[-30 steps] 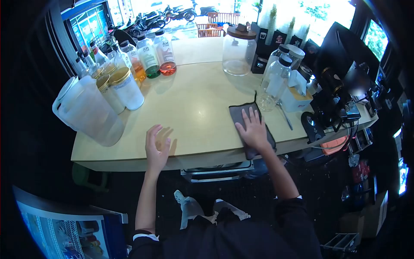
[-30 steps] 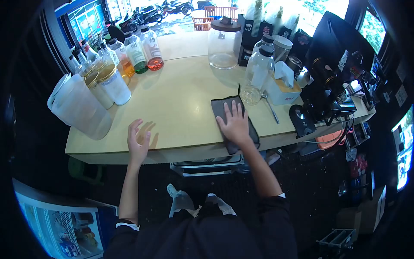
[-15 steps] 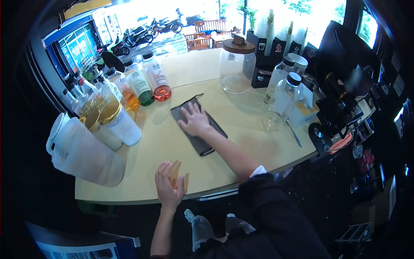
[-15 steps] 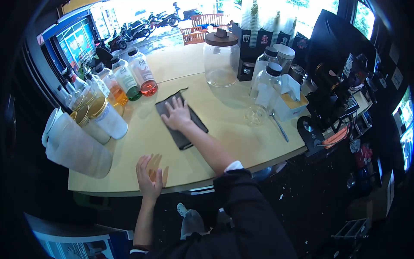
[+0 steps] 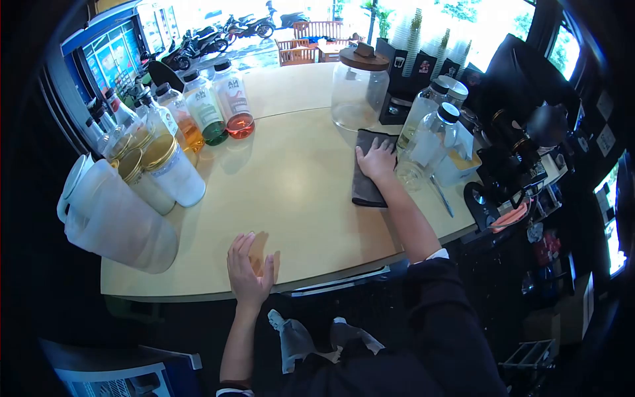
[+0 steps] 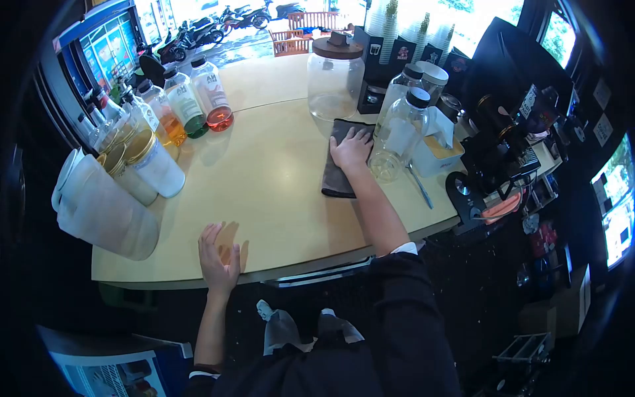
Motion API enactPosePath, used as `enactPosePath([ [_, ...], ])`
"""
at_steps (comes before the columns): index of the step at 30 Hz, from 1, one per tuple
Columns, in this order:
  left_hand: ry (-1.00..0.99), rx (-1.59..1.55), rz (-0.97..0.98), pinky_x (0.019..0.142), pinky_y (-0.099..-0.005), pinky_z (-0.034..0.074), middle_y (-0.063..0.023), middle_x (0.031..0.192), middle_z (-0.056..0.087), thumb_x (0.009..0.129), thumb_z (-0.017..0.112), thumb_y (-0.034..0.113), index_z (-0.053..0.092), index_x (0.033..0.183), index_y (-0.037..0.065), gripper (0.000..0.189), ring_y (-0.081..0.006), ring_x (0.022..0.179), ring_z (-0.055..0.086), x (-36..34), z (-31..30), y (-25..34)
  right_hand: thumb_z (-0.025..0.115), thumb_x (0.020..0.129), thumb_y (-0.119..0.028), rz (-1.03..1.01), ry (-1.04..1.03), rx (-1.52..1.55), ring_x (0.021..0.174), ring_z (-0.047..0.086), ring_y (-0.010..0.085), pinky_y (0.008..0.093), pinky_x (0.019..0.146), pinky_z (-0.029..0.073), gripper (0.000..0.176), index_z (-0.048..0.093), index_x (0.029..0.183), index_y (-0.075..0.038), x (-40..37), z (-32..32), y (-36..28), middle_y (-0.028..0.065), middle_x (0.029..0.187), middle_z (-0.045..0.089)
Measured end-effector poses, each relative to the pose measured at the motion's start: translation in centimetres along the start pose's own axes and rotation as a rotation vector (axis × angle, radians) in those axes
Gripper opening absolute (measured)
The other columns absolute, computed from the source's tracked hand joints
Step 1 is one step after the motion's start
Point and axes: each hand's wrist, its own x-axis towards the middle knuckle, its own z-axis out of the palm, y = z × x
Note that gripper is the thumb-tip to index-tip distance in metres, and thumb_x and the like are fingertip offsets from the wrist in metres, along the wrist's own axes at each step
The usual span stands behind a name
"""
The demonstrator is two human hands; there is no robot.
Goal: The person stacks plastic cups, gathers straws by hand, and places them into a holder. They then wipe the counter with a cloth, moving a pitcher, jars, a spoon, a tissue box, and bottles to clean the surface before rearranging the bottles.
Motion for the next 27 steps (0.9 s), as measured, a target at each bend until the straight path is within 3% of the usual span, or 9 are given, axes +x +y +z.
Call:
enactPosePath([
  [4,0.019,0.009,-0.003,0.097,-0.0440,0.037,-0.0175,0.119,0.051,0.082,0.060,0.017,0.046,0.121,0.001,0.045,-0.0362,0.115,0.046,0.0,0.1,0.1,0.032,0.091,-0.049,-0.002,0.020,-0.115,0.129,0.030,0.0454,0.0525,0.106,0.023,0.073,0.029,0.138,0.006,-3.5,0.9,-2.4,0.0302,0.140,0.031],
  [8,0.035,-0.003,-0.014,0.095,-0.0444,0.038,-0.0168,0.117,0.051,0.081,0.062,0.020,0.047,0.121,0.001,0.046,-0.0353,0.115,0.047,-0.2,0.2,0.1,0.031,0.093,-0.045,-0.606,0.103,0.037,0.132,0.024,0.0470,0.0561,0.108,0.015,0.068,0.028,0.138,0.005,-14.2,1.1,-3.5,0.0314,0.143,0.024],
  [11,0.041,0.014,-0.008,0.095,-0.0444,0.038,-0.0170,0.116,0.051,0.081,0.062,0.020,0.046,0.121,0.001,0.047,-0.0356,0.114,0.047,-0.1,0.1,0.0,0.041,0.090,-0.047,-1.051,-0.028,0.263,0.133,0.026,0.0413,0.0490,0.111,0.016,0.066,0.036,0.136,0.000,-18.2,-2.3,-1.7,0.0267,0.142,0.030],
  [14,0.063,0.016,-0.014,0.094,-0.0446,0.038,-0.0170,0.115,0.052,0.081,0.062,0.021,0.047,0.121,0.002,0.047,-0.0357,0.113,0.048,-0.2,0.2,-0.1,0.051,0.088,-0.043,-0.948,-0.004,0.305,0.132,0.029,0.0391,0.0446,0.111,0.019,0.061,0.042,0.133,-0.004,-12.7,-1.8,-0.4,0.0226,0.143,0.032],
  [18,0.123,0.010,0.036,0.094,-0.0452,0.038,-0.0174,0.115,0.052,0.082,0.060,0.022,0.045,0.121,0.001,0.047,-0.0368,0.111,0.049,-0.4,0.3,-0.3,0.031,0.093,-0.050,-0.250,-0.043,0.029,0.137,0.018,0.0399,0.0502,0.111,0.015,0.069,0.025,0.141,-0.001,-3.9,-0.2,-4.2,0.0248,0.147,0.019],
  [20,0.155,-0.046,0.071,0.095,-0.0450,0.038,-0.0188,0.114,0.053,0.084,0.058,0.027,0.043,0.123,0.000,0.049,-0.0377,0.110,0.048,-0.5,0.3,-0.6,0.027,0.094,-0.047,-0.223,-0.121,0.012,0.138,0.014,0.0397,0.0516,0.110,0.014,0.068,0.021,0.142,0.001,-3.9,-0.1,-9.7,0.0244,0.149,0.015],
  [24,0.187,-0.182,0.144,0.097,-0.0430,0.036,-0.0195,0.118,0.050,0.086,0.055,0.032,0.040,0.124,-0.002,0.053,-0.0338,0.113,0.047,-1.4,0.1,-1.4,0.041,0.089,-0.037,-1.195,0.038,0.190,0.133,0.026,0.0370,0.0509,0.110,0.015,0.059,0.035,0.136,-0.002,-14.6,2.2,-19.6,0.0178,0.143,0.032],
  [25,0.300,-0.400,0.011,0.097,-0.0425,0.036,-0.0189,0.120,0.049,0.086,0.056,0.033,0.039,0.125,-0.003,0.056,-0.0324,0.115,0.046,-1.8,0.4,-1.8,0.043,0.087,-0.038,-1.442,0.054,-0.093,0.135,0.025,0.0340,0.0513,0.111,0.013,0.058,0.037,0.136,-0.008,-18.3,0.1,-20.2,0.0166,0.144,0.032],
  [27,0.442,-0.610,-0.136,0.100,-0.0407,0.034,-0.0195,0.124,0.044,0.087,0.053,0.028,0.034,0.127,-0.006,0.056,-0.0280,0.118,0.043,-2.0,-0.2,-1.9,0.051,0.080,-0.043,-1.596,0.047,0.074,0.138,0.022,0.0293,0.0527,0.112,0.007,0.066,0.036,0.136,-0.013,-24.2,3.5,-21.0,0.0164,0.145,0.030],
])
